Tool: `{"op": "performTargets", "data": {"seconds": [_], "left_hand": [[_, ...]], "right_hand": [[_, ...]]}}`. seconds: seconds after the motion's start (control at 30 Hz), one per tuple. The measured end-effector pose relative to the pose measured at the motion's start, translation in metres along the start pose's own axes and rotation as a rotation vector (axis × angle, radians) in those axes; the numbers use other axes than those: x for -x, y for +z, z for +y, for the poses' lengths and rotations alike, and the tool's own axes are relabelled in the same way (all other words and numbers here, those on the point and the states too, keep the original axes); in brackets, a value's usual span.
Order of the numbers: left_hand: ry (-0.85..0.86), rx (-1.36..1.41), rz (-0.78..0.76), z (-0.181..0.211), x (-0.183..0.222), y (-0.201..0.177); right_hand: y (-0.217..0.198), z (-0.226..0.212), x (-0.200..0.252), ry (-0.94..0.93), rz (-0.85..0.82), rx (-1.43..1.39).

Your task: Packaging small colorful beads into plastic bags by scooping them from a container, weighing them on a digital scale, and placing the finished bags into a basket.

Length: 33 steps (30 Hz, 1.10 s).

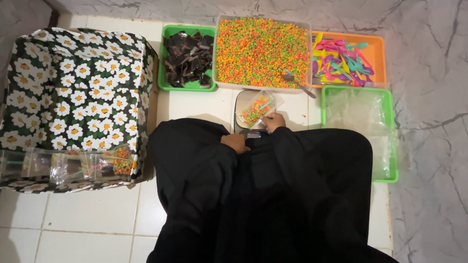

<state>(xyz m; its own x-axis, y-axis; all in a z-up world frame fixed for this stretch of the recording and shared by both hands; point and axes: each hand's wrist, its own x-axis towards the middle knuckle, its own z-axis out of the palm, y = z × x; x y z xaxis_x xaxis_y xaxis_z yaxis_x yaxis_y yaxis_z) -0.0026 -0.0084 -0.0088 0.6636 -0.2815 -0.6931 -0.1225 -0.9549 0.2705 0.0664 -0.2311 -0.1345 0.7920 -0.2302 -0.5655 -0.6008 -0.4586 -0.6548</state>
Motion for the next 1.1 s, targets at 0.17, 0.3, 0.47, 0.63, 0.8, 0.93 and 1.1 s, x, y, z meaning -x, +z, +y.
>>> {"op": "performTargets", "data": {"seconds": [0.17,0.3,0.47,0.63,0.8,0.93,1.1], "left_hand": [[0.02,0.03,0.018,0.001,0.006,-0.004],[0.019,0.052,0.016,-0.001,0.007,-0.002],[0.031,0.015,-0.004,0.001,0.009,-0.003],[0.01,0.009,-0.021,0.002,0.001,0.0],[0.011,-0.005,0.006,0.0,0.001,0.004],[0.015,-0.02,0.0,-0.001,0.001,0.001],[0.026,-0.038,-0.02,-0.002,-0.002,0.008]], "right_hand": [[-0.005,0.013,-0.022,-0.017,0.005,-0.317],[-0.018,-0.004,-0.015,0.03,0.075,-0.547],[-0.042,-0.019,-0.003,0.091,0.086,-0.741],[-0.038,-0.001,-0.005,0.185,0.07,-0.874],[-0.033,-0.002,0.006,0.24,0.003,-0.733],[-0.022,-0.003,0.009,0.074,0.151,0.059],[-0.013,0.038,-0.033,0.037,0.301,0.313]]}}
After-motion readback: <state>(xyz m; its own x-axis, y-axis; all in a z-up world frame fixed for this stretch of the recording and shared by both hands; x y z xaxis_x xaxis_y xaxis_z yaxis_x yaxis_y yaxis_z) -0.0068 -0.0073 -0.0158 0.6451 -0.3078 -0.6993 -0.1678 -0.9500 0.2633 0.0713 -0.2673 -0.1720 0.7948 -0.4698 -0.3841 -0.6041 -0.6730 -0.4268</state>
